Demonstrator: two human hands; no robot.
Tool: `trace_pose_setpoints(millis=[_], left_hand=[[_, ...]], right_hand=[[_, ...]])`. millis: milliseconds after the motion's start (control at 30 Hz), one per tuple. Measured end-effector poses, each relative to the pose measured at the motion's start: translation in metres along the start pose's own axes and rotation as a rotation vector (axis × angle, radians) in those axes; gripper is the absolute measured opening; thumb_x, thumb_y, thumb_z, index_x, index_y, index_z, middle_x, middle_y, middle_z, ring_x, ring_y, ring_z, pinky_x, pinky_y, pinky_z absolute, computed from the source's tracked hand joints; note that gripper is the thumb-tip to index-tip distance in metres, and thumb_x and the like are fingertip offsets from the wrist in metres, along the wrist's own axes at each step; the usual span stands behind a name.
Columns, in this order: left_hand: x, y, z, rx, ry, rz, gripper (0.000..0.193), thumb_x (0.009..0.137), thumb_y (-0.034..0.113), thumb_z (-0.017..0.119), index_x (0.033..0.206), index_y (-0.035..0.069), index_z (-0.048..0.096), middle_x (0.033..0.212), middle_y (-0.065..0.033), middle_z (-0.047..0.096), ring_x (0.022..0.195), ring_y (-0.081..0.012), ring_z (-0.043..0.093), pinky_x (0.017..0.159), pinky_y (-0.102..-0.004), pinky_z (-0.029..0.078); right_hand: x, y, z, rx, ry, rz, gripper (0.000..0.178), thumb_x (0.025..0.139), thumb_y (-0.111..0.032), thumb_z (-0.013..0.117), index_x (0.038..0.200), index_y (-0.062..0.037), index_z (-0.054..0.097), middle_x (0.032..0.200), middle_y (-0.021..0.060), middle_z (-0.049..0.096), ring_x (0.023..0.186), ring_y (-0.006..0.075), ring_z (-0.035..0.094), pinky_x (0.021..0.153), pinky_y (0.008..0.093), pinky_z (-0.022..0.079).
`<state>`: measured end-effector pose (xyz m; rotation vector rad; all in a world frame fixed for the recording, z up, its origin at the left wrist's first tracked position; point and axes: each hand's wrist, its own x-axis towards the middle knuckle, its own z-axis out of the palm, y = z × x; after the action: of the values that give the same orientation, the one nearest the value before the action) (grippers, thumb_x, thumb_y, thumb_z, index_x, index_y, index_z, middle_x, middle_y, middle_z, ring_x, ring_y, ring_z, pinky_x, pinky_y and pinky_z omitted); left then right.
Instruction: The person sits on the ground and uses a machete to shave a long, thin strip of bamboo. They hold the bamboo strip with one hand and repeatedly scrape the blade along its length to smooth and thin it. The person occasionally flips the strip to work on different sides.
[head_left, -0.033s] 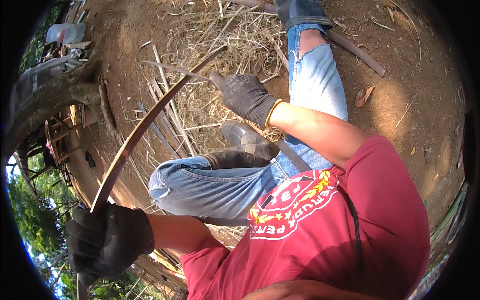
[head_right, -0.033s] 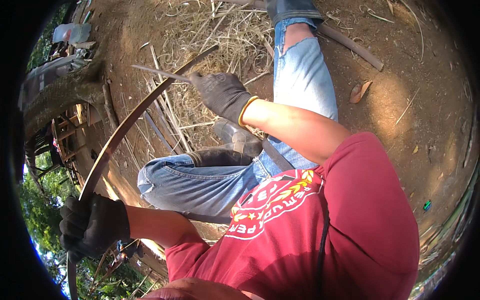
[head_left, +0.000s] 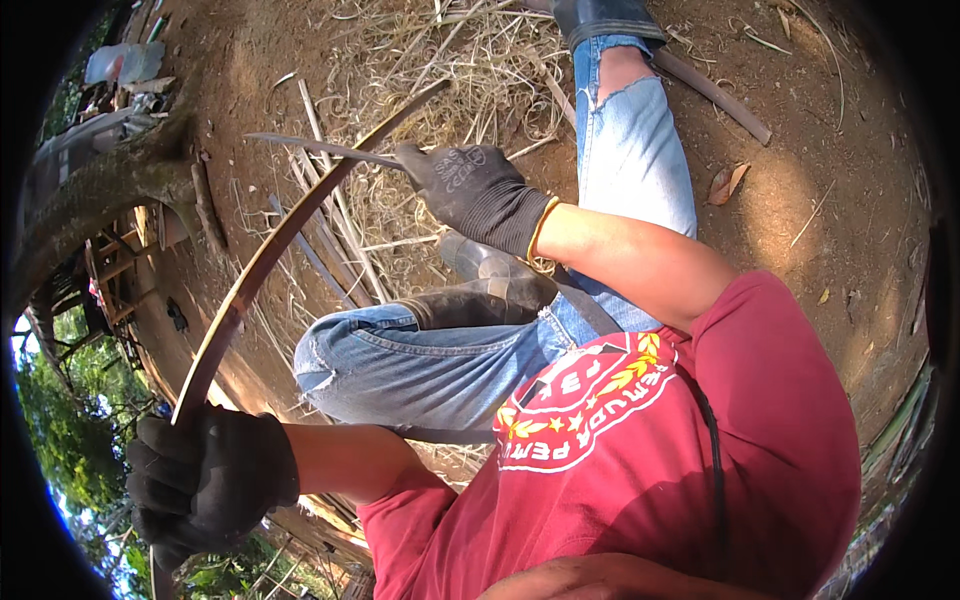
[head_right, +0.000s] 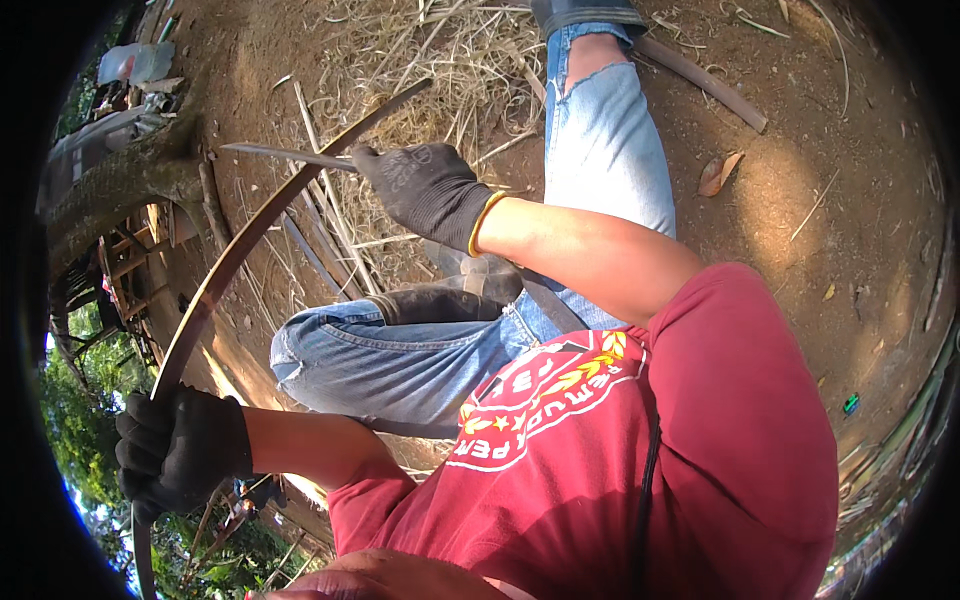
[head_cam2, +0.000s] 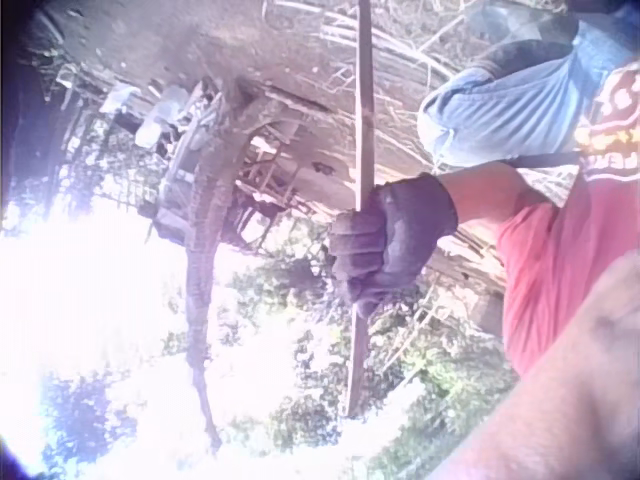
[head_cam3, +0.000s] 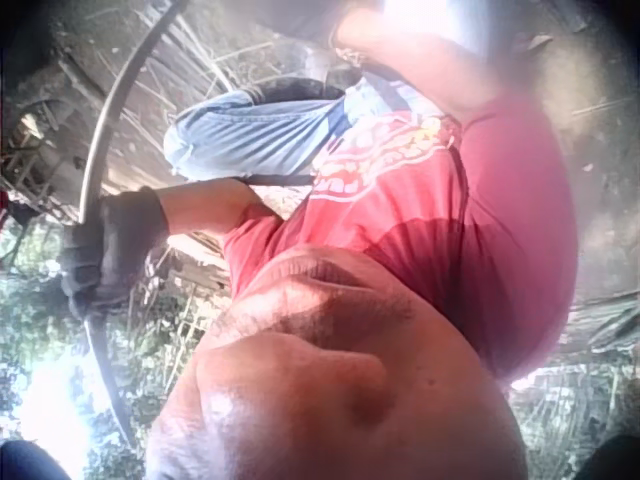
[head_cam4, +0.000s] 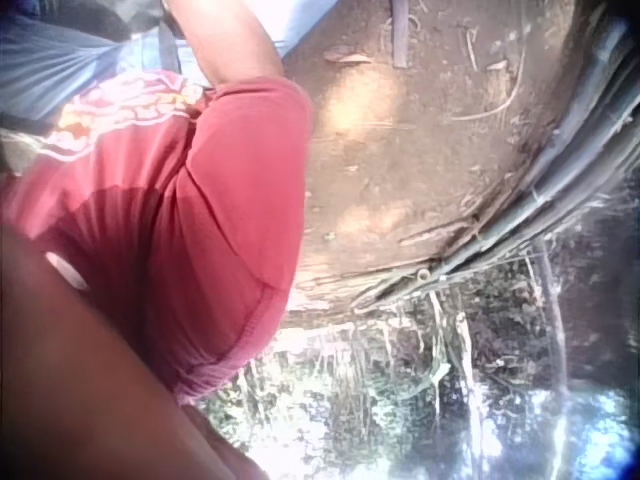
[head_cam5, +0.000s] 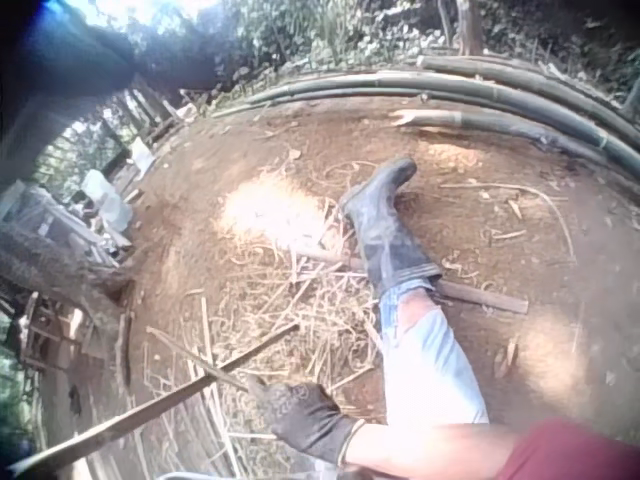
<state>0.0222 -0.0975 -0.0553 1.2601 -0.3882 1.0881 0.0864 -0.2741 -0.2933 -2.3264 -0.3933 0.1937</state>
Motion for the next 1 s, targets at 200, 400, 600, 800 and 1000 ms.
trace_pose_setpoints(millis=[200,400,600,800,1000], left_hand=[[0.008,-0.018,-0.005,0.179,0.182,0.087,0.042,0.096,0.031,0.048,0.060,0.019,0.030,0.056,0.0057,0.022,0.050,-0.0106,0.020,0.050,-0.0283,0.019],[0.013,-0.004,-0.027,0.034,0.026,-0.021,0.045,0.097,0.032,0.047,0.058,0.019,0.027,0.055,0.0061,0.020,0.051,-0.0110,0.019,0.052,-0.0292,0.021],[0.007,0.005,-0.022,-0.220,-0.074,-0.142,0.043,0.098,0.043,0.044,0.062,0.021,0.035,0.053,0.0063,0.020,0.050,-0.0117,0.021,0.049,-0.0294,0.020],[0.007,0.007,-0.016,-0.203,-0.092,-0.156,0.042,0.095,0.034,0.047,0.059,0.021,0.030,0.053,0.0060,0.018,0.051,-0.0116,0.019,0.051,-0.0295,0.018],[-0.002,0.008,-0.008,-0.150,-0.176,-0.082,0.044,0.099,0.038,0.041,0.061,0.018,0.030,0.059,0.0059,0.028,0.054,-0.0112,0.024,0.054,-0.0299,0.023]], right_hand=[[0.016,0.002,0.015,-0.039,0.051,-0.085,0.028,0.092,-0.017,0.047,0.119,-0.0096,0.051,0.077,0.0149,0.068,0.068,0.0339,0.069,0.054,0.0464,0.053],[-0.004,-0.072,-0.027,0.007,0.124,-0.268,0.024,0.091,-0.019,0.048,0.110,-0.0053,0.053,0.070,0.0117,0.067,0.066,0.0282,0.070,0.049,0.0420,0.052],[0.011,0.009,0.004,-0.048,0.076,-0.063,0.022,0.095,-0.019,0.044,0.109,-0.0060,0.053,0.077,0.0142,0.066,0.068,0.0313,0.068,0.052,0.0444,0.053],[-0.028,-0.129,-0.052,-0.099,0.269,-0.423,0.024,0.086,-0.020,0.055,0.106,-0.0064,0.054,0.069,0.0088,0.061,0.061,0.0229,0.067,0.045,0.0389,0.051],[-0.045,-0.085,-0.035,0.005,0.438,-0.440,0.024,0.086,-0.023,0.055,0.104,-0.0091,0.061,0.066,0.0077,0.060,0.055,0.0204,0.065,0.042,0.0368,0.048]])
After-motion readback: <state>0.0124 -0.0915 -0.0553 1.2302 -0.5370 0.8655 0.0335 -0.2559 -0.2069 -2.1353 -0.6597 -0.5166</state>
